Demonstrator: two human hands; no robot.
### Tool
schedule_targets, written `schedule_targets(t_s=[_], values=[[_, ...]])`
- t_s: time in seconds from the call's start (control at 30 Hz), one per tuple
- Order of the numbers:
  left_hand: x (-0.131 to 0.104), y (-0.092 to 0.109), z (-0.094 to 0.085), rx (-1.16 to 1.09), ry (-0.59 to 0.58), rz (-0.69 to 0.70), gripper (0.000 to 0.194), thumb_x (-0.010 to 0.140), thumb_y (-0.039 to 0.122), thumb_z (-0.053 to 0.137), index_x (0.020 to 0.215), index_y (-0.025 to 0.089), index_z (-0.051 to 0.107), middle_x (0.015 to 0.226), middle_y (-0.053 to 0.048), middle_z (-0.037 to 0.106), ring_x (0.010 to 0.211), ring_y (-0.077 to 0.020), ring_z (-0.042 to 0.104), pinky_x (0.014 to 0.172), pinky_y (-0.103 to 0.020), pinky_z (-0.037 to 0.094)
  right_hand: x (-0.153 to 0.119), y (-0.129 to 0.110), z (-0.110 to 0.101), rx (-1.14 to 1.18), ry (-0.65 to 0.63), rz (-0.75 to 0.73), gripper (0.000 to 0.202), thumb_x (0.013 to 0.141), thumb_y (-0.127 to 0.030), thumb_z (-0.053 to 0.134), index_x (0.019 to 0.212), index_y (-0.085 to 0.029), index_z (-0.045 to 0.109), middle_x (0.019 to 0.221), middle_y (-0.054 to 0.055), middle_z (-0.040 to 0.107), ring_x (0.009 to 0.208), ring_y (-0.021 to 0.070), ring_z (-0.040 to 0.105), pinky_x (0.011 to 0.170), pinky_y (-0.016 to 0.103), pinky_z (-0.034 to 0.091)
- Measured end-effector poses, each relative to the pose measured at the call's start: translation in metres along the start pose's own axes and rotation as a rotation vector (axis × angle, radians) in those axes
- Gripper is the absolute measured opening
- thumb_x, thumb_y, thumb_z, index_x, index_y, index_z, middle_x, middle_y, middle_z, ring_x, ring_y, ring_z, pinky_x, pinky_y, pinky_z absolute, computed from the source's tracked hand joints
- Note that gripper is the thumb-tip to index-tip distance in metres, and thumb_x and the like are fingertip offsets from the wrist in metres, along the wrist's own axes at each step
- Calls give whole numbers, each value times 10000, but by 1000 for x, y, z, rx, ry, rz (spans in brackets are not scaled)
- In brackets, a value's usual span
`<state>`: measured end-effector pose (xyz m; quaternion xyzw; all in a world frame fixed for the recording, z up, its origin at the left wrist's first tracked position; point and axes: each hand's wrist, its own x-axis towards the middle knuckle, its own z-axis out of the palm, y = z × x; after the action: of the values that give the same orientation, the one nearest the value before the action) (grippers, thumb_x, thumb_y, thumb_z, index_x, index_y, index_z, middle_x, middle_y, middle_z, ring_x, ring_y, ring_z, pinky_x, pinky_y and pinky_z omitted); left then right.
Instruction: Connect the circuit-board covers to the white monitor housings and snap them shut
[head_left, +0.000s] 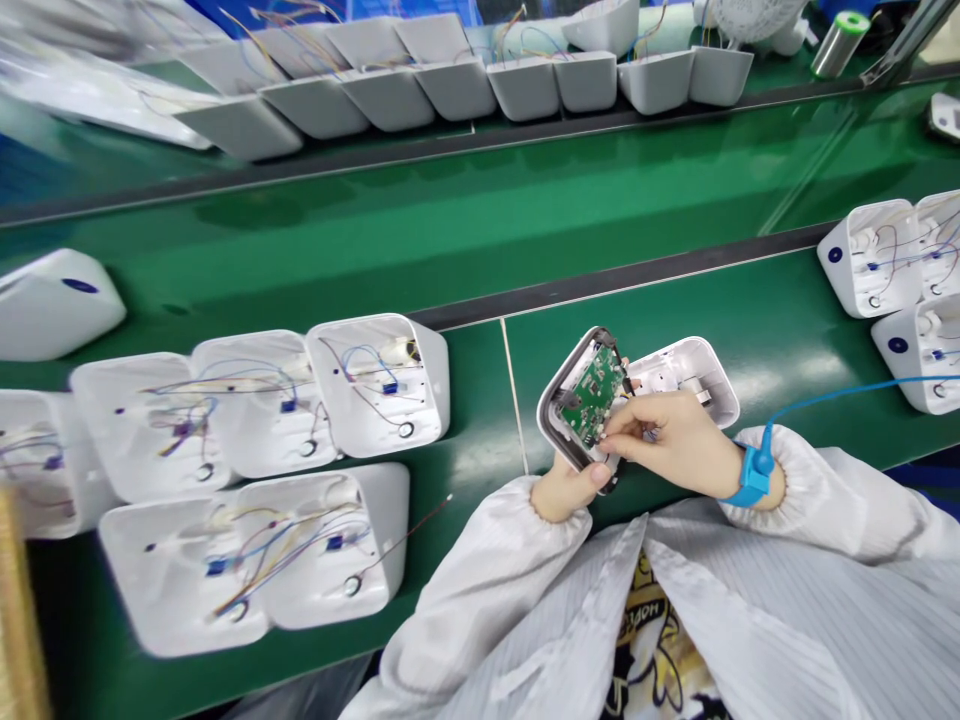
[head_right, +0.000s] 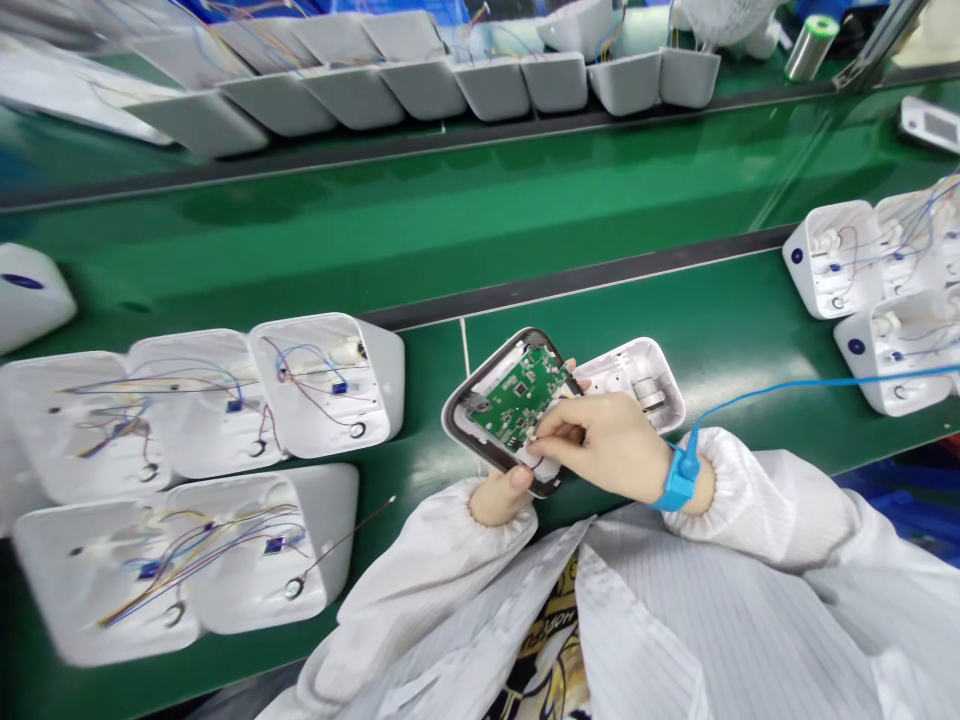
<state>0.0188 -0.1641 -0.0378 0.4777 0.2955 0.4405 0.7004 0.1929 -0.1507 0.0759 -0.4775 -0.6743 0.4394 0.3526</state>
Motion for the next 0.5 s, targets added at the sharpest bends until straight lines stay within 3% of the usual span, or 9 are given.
schedule_targets(t_s=[0.13, 0.33, 0.5], values=[[-3, -3, -5, 28, -17, -18, 739, 752, 739, 647, 1271, 213, 636, 1214, -121, 683, 1241, -301, 611, 1210, -526, 361, 1, -2, -1, 12, -21, 77, 72, 831, -219, 741, 786, -164, 731, 702, -14, 708, 616, 86, 622, 609, 211, 452], [-1, 0, 0, 47, -39, -24, 751, 756, 772, 614, 1282, 237, 626, 1119, -100, 709, 1219, -297, 619, 1173, -528, 411, 0, -4, -2, -75, -6, 3, 101, 857, -202, 701, 772, -152, 722, 656, -21, 675, 566, 69, 551, 582, 214, 393], [-3, -6, -2, 24, 12, -3, 782, 756, 772, 615, 1324, 235, 594, 1216, -116, 675, 1255, -308, 595, 1179, -543, 395, -1, -4, 0, -85, 21, -28, 119, 881, -211, 660, 789, -154, 709, 669, -24, 661, 597, 73, 565, 596, 211, 401]])
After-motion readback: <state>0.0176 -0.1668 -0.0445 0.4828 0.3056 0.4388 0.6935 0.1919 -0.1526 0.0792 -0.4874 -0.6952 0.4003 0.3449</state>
